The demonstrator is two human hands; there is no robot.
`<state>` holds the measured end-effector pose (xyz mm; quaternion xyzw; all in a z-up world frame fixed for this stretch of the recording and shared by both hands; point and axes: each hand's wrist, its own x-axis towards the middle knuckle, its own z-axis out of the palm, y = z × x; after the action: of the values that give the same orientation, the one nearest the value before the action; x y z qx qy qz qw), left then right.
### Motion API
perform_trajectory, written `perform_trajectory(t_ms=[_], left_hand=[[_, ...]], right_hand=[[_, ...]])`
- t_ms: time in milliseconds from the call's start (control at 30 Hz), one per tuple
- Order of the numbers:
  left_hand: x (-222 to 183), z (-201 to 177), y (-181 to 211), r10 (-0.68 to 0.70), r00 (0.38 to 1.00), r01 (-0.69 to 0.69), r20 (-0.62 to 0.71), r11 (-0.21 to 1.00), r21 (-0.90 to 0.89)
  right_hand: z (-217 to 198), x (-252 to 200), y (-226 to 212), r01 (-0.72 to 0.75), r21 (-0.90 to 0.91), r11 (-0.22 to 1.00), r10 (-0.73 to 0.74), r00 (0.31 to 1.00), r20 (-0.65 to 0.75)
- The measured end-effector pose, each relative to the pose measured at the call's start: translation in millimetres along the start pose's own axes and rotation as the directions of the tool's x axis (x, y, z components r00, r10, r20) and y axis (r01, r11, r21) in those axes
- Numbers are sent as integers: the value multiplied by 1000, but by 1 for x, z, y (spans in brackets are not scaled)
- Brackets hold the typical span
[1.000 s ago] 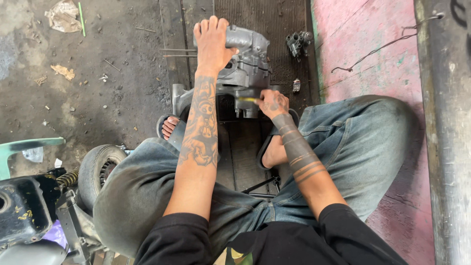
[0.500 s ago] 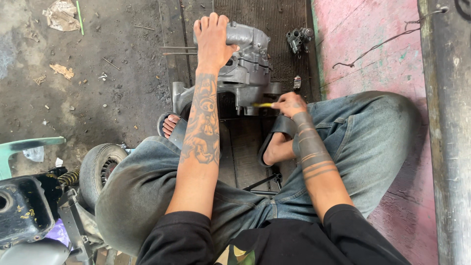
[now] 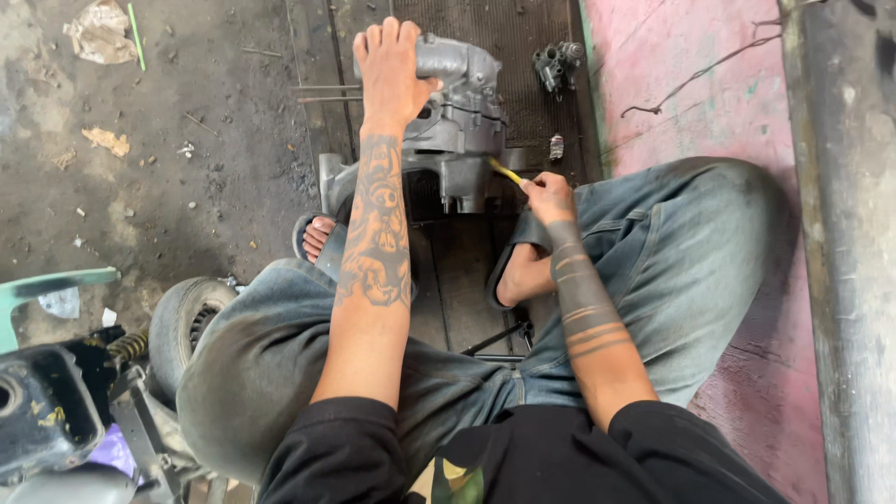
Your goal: The person cleans and works on a motorcycle engine casing using a small brush, a thin tool, and by hand while sitting on the ground.
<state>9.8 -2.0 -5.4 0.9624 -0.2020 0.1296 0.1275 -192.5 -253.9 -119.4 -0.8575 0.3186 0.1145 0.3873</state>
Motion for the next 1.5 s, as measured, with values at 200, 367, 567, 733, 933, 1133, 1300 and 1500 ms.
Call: perform_trajectory(t_ms=[200, 367, 567, 733, 933, 1133, 1300, 1500], left_hand=[[-5, 6, 0, -17, 1000, 16, 14, 1000, 10], [-7, -2, 5, -33, 997, 34, 72, 999, -14], [-2, -6, 2, -31, 998, 32, 60, 999, -24], [-8, 0, -2, 34, 999, -34, -16, 999, -2], [-12, -2, 1, 3, 1000, -3, 22, 999, -36], [-8, -3, 0, -9, 1000, 10, 26, 1000, -13], [-11, -5, -1, 14, 1000, -14, 11, 1000, -25], [-9, -2, 0, 12, 1000, -12, -4, 1000, -24]], right_hand=[[8, -32, 16, -156, -76, 985, 173, 883, 436], [17, -56, -11, -216, 164, 963, 179, 961, 210], [35, -22, 12, -178, 169, 969, 164, 982, 96], [49, -57, -8, -247, -119, 962, 256, 964, 68], [99, -57, 9, -294, 820, 491, 50, 949, 310], [120, -20, 17, -234, 887, 398, 121, 972, 202], [138, -91, -7, -513, 800, 311, -82, 824, 560], [132, -5, 35, -307, 947, 98, 49, 952, 304]])
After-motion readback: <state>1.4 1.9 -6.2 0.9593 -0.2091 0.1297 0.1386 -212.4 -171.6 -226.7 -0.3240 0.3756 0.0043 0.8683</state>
